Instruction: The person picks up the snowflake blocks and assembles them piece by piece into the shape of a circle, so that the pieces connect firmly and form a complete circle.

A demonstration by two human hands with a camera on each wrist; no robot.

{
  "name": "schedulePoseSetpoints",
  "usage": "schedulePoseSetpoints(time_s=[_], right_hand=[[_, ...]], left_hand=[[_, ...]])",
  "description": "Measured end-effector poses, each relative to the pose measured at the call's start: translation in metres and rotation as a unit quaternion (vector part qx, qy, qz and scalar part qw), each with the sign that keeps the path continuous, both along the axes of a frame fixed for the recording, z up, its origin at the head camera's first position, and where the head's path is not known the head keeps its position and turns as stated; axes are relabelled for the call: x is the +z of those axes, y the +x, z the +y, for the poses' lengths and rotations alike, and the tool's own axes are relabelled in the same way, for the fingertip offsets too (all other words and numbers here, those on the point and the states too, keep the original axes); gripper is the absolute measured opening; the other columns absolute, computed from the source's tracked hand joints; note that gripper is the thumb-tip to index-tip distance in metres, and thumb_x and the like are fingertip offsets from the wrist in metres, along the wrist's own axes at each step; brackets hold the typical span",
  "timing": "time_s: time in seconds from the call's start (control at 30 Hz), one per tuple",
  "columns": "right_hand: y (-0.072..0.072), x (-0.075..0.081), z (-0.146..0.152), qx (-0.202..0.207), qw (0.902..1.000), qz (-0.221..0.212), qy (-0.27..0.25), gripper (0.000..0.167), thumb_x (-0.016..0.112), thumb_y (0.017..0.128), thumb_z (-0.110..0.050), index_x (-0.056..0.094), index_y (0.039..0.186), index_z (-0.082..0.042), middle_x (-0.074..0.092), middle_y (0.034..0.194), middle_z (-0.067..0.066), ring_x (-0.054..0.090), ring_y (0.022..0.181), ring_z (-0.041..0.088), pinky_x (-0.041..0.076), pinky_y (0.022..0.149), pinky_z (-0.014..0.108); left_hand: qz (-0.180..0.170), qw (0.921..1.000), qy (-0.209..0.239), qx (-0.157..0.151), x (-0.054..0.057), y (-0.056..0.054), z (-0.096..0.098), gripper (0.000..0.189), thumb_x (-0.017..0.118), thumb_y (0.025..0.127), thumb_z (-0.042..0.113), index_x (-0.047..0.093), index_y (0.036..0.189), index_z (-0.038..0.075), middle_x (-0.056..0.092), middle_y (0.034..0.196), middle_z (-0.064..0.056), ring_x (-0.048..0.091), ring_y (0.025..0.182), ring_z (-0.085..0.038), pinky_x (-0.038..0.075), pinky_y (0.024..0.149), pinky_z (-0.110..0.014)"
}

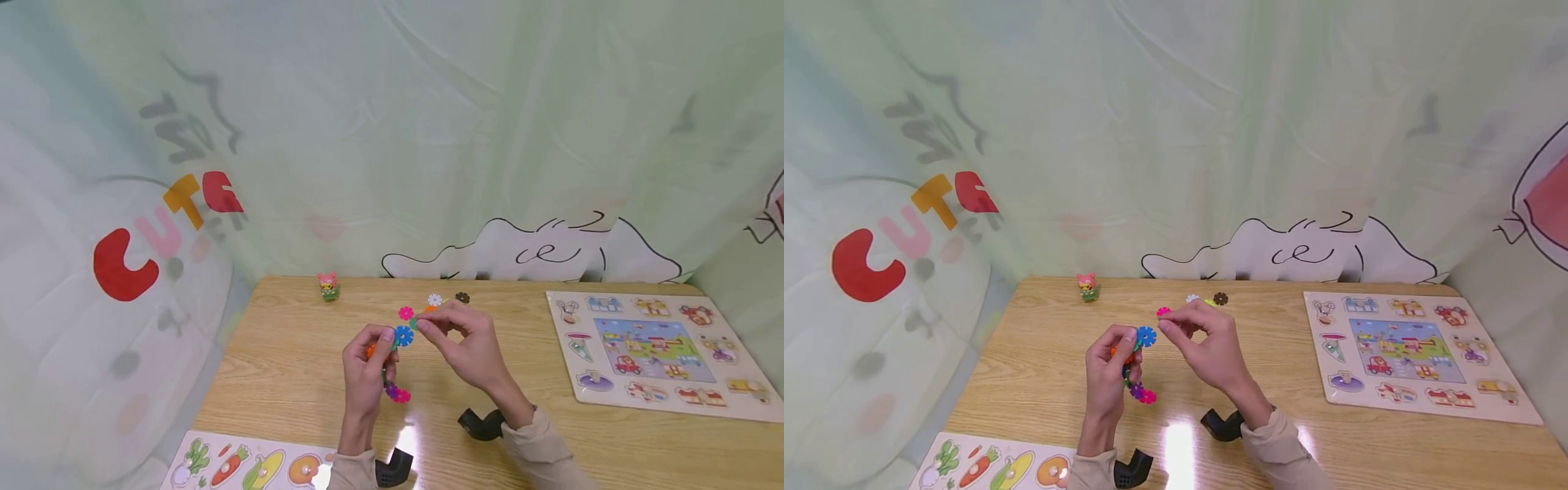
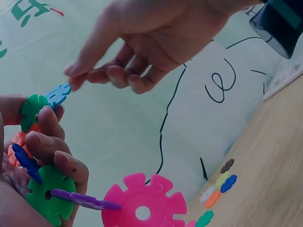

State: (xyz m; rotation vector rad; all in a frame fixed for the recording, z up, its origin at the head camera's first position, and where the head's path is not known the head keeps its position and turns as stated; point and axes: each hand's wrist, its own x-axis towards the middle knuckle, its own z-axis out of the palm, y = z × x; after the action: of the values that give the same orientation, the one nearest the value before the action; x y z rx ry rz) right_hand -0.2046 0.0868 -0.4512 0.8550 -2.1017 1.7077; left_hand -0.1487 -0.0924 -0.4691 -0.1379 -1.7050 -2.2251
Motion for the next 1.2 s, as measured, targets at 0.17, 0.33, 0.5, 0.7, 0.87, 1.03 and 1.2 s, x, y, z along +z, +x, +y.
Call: schedulePoseSetpoints(time_s=[0.17,0.33,0.5,0.7,0.87,1.03,1.2], right_hand=[[-0.027,-0.019,0.021,-0.082,0.9912,-0.045,0.094,0.018,0.079,0.095,-0.007,0.079,0.113,-0.004,0.077,0.099,0.011,0.068,0.082,0.019,0.060,0.069,0.028],[-0.048,-0.051,0.036,-0.097,0.9490,-0.090,0.286,0.039,0.076,0.098,-0.012,0.070,0.135,-0.002,0.066,0.128,0.028,0.063,0.113,0.042,0.058,0.091,0.055],[-0.052,-0.072,0.037,-0.055,0.9099,-0.108,0.397,0.047,0.068,0.103,-0.013,0.061,0.148,-0.006,0.051,0.144,0.034,0.048,0.130,0.051,0.047,0.107,0.066],[-0.050,-0.074,0.032,-0.054,0.8803,-0.104,0.460,0.043,0.066,0.105,-0.020,0.064,0.147,-0.011,0.049,0.146,0.033,0.047,0.131,0.049,0.048,0.104,0.066],[-0.051,-0.075,0.030,-0.085,0.8970,-0.100,0.422,0.021,0.079,0.096,-0.014,0.082,0.114,-0.004,0.065,0.124,0.023,0.057,0.117,0.041,0.054,0.099,0.056],[-0.053,-0.076,0.029,-0.113,0.8985,-0.122,0.406,0.009,0.087,0.087,-0.011,0.080,0.087,-0.007,0.071,0.088,0.006,0.064,0.083,0.023,0.057,0.075,0.043],[-0.055,-0.075,0.030,-0.099,0.8889,-0.202,0.399,0.030,0.089,0.087,-0.016,0.073,0.108,-0.003,0.070,0.091,0.006,0.063,0.083,0.021,0.057,0.078,0.041]], left_hand=[[-0.004,0.9998,0.020,0.009,-0.003,-0.001,-0.004,0.023,0.060,0.106,0.005,0.060,0.100,-0.017,0.056,0.066,0.003,0.042,0.043,-0.005,0.039,0.040,-0.015],[-0.012,0.9987,0.049,0.009,-0.006,-0.001,-0.009,0.016,0.061,0.106,0.006,0.067,0.095,-0.004,0.056,0.065,0.003,0.042,0.044,-0.004,0.042,0.042,-0.014],[-0.011,0.9983,0.057,0.007,-0.008,-0.003,-0.010,0.017,0.060,0.108,0.010,0.070,0.094,0.012,0.057,0.067,0.003,0.043,0.045,-0.004,0.044,0.043,-0.015],[-0.014,0.9982,0.056,0.018,-0.008,-0.005,-0.009,0.017,0.061,0.108,0.013,0.069,0.094,0.008,0.059,0.069,0.002,0.045,0.045,-0.005,0.044,0.043,-0.016],[-0.018,0.9980,0.057,0.020,-0.008,-0.005,-0.010,0.017,0.060,0.108,0.012,0.068,0.095,0.005,0.061,0.070,0.001,0.045,0.045,-0.006,0.045,0.043,-0.016],[-0.022,0.9976,0.062,0.021,-0.009,-0.004,-0.011,0.018,0.059,0.108,0.012,0.070,0.094,0.011,0.061,0.070,-0.001,0.046,0.045,-0.006,0.047,0.044,-0.016],[-0.019,0.9973,0.068,0.021,-0.008,-0.003,-0.011,0.018,0.059,0.109,0.012,0.071,0.094,0.015,0.062,0.070,0.000,0.047,0.045,-0.005,0.047,0.045,-0.016]])
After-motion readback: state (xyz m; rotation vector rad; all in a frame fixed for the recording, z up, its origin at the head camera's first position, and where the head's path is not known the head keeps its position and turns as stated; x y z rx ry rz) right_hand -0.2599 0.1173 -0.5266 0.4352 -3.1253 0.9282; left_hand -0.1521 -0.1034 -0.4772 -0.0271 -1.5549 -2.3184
